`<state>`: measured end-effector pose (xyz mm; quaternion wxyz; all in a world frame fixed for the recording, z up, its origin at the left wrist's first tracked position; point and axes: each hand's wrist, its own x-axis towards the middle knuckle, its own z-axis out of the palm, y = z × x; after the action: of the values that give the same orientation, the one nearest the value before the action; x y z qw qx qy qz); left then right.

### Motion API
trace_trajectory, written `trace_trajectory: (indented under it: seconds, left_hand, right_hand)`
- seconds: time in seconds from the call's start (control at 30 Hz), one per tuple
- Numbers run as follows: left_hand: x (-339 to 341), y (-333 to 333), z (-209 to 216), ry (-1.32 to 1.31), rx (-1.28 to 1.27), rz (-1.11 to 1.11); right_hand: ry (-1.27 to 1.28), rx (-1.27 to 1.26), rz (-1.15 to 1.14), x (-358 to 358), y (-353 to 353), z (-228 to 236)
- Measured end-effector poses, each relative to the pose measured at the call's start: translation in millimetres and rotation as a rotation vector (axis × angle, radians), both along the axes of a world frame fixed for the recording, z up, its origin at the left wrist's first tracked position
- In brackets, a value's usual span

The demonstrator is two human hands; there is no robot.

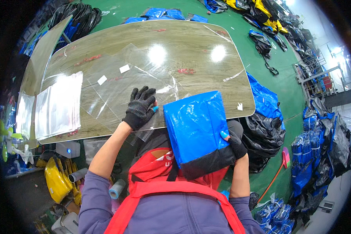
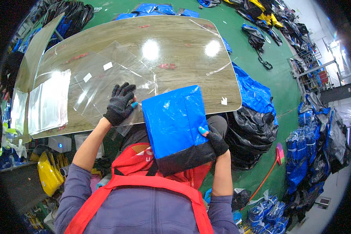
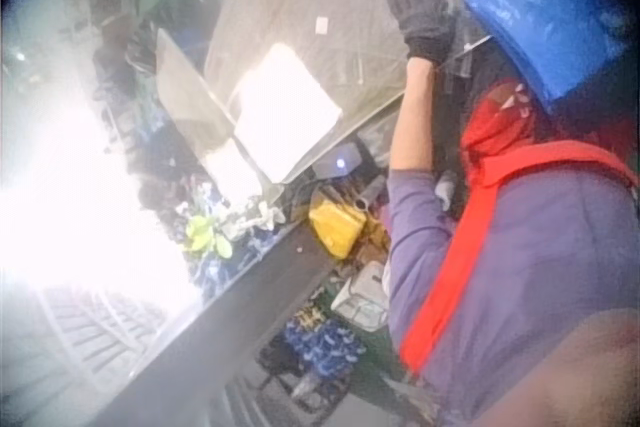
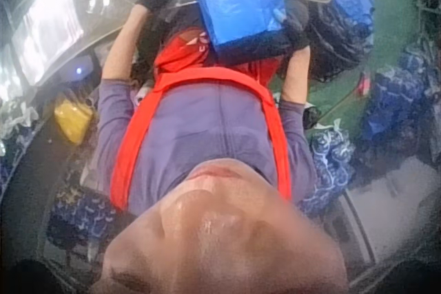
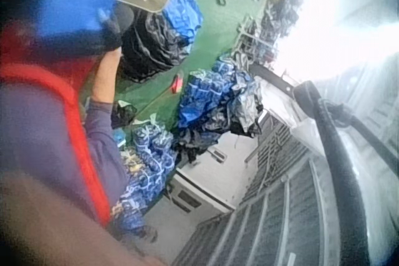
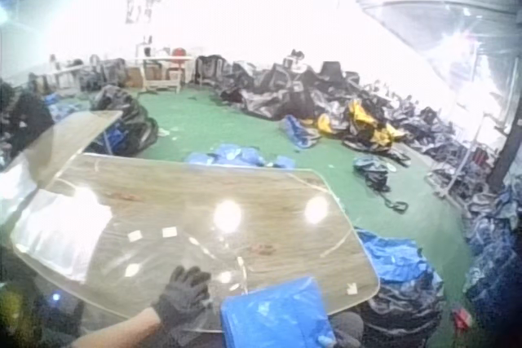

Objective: The person repeatedly folds a blue and black soft bag, places it into a clear plastic bag, and seals the bag. The person repeats this folding and bagging cycle multiple times on a workbench.

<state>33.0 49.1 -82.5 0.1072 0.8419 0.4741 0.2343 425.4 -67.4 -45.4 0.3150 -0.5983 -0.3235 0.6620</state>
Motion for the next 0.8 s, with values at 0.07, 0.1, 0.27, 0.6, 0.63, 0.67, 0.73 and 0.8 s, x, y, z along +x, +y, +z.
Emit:
trace_trajectory:
  seconds: [0.07, 0.1, 0.27, 0.6, 0.63, 0.67, 0.73, 0.8]
  left_hand:
    - [-1.3, 2.8, 1.0, -0.016, -0.032, -0.006]
    - [-2.7, 3.4, 1.0, -0.020, -0.096, 0.000]
    - [-6.1, 0.6, 0.6, -0.088, -0.108, -0.007]
    - [4.1, -1.1, 19.9, -0.444, -0.261, 0.140]
    - [4.3, -3.2, 24.9, -0.511, -0.243, 0.089]
    - [4.0, -7.1, 31.0, -0.555, -0.269, 0.076]
    - [3.1, -18.6, 41.4, -0.398, -0.154, -0.018]
    - [1.2, -34.6, 50.3, -0.375, -0.229, -0.093]
  right_hand:
    - [-0.007, 0.006, 0.000, -0.7, -0.2, -1.9]
    - [0.005, 0.005, -0.002, -1.1, -0.8, -3.2]
    - [-0.019, -0.011, -0.050, 0.0, -3.0, -9.9]
    - [0.172, 0.014, -0.034, -47.5, -2.2, 24.4]
    - [0.183, 0.058, -0.069, -58.8, -2.3, 22.9]
    - [0.250, 0.126, 0.070, -75.8, -7.5, 17.1]
    - [0.294, 0.275, 0.295, -98.3, -8.8, 1.1]
    - [0.188, 0.318, 0.598, -108.1, 2.9, -17.8]
